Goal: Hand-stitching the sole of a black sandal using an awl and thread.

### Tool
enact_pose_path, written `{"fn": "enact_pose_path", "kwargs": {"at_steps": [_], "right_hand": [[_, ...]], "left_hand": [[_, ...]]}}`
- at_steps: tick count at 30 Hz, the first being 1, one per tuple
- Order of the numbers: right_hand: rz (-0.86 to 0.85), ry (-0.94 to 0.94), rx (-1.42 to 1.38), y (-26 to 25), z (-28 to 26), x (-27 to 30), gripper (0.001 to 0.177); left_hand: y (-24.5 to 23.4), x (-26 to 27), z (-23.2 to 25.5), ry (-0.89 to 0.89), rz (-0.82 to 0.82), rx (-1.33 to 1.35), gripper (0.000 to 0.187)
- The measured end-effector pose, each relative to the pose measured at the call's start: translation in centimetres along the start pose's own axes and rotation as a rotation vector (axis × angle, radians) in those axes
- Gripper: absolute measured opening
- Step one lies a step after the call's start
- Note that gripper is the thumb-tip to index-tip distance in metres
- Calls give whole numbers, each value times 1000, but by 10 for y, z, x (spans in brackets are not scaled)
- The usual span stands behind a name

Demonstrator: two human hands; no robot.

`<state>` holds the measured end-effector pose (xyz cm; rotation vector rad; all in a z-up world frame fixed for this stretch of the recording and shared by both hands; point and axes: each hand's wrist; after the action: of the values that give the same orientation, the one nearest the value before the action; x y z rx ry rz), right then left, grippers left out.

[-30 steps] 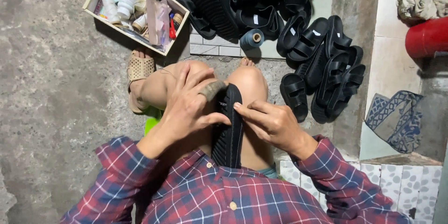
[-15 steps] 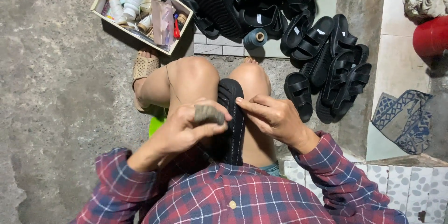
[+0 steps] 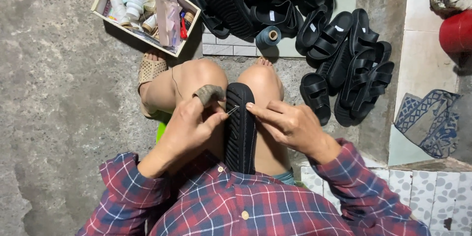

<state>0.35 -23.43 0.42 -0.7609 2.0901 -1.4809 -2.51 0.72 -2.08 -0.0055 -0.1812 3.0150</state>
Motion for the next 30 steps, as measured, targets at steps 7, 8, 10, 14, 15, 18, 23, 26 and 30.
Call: {"fn": "enact_pose_path", "kwargs": {"at_steps": [7, 8, 10, 14, 15, 18, 23, 26, 30], "right_hand": [[-352, 198, -15, -56, 24, 26, 47], [-372, 246, -62, -60, 22, 30, 47], [-352, 240, -138, -47, 11, 32, 41], [-382, 213, -307, -24, -3, 34, 33], [-375, 214, -312, -24, -5, 32, 33], [-390, 282, -345, -23, -12, 30, 31], [-314, 464, -311, -8, -12, 44, 27], [-235, 518, -263, -4, -15, 48, 24], [-137, 550, -294, -4, -22, 51, 20]], "left_hand": [[5, 1, -27, 173, -51, -427, 30], [7, 2, -38, 189, -73, -495, 30], [-3, -6, -32, 192, -132, -564, 29], [-26, -23, -15, 176, -112, -788, 34], [-29, -20, -26, 178, -117, -796, 34], [-24, -13, -34, 260, -172, -495, 50], [10, -23, 16, 448, -236, -253, 21], [20, -21, 6, 565, -242, -383, 30], [26, -21, 1, 608, -249, -547, 35]]}}
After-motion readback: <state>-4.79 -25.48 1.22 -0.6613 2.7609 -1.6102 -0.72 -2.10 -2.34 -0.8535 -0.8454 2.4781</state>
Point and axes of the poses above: each hand's wrist, its own x-axis away from the middle knuckle, its own y-axis out of the palm, z = x × y, and after that the axes turned 12 degrees about x, right-handed
